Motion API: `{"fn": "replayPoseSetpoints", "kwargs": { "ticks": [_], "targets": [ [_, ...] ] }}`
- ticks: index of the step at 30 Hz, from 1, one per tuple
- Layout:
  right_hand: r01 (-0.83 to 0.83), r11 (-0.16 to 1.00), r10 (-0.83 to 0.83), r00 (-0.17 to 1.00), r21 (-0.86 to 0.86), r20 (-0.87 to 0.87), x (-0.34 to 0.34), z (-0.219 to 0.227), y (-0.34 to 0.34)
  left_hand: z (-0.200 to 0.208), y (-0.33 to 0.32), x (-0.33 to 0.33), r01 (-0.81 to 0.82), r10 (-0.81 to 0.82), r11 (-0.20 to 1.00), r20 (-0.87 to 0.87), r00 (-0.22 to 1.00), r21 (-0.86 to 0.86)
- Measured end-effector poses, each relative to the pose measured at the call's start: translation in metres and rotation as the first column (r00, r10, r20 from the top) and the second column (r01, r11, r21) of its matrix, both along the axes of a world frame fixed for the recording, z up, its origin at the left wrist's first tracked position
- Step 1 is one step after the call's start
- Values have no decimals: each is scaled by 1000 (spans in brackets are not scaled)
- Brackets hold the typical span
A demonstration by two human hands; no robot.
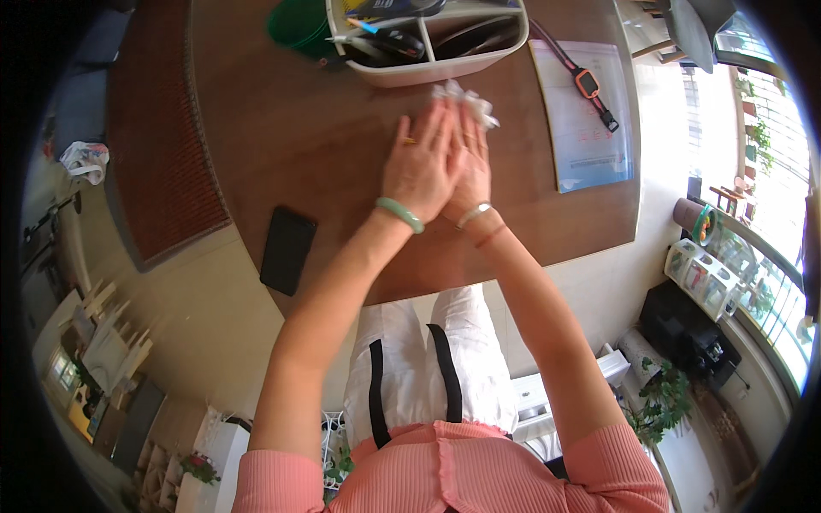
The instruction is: The person wipes a wooden table with a white tissue, moving a green cup, a phone, and a document aside to clean underneath them. They then move to a white tray and a black appliance, wiping them with the same tissue. Finally, they wipe a white cabinet surface and a potted plant.
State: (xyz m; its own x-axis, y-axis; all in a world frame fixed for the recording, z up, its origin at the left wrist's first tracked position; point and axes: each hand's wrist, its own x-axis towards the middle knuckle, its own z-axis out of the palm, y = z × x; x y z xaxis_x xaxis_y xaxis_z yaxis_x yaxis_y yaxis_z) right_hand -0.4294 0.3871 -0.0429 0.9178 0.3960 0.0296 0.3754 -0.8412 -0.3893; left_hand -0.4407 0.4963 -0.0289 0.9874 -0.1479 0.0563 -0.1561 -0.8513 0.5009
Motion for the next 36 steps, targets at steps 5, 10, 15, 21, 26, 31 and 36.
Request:
{"fn": "replayPoseSetpoints", "kwargs": {
  "ticks": [5,10,15,21,26,31,36],
  "targets": [
    [-270,963,270,963,-29,24,-13,0,85,4,89,-38,-158,164,978,-35,986,138],
    [-442,897,440,892,0,-108,-88,17,74,26,70,-132,-258,281,956,-184,942,139],
    [-472,881,440,844,-34,-307,-161,38,-23,35,-11,-219,-147,125,988,-325,937,-43],
    [-455,890,428,837,0,-341,-156,43,-36,38,-27,-210,-138,102,988,-373,922,-72],
    [-461,886,426,845,-38,-323,-138,44,-15,44,3,-187,-80,59,996,-384,921,-38],
    [-510,851,525,826,123,-206,-59,51,62,34,61,-122,-226,245,969,-250,937,103],
    [-663,747,654,746,50,125,24,-4,175,13,166,-46,-427,461,861,-68,885,277]
  ]
}}
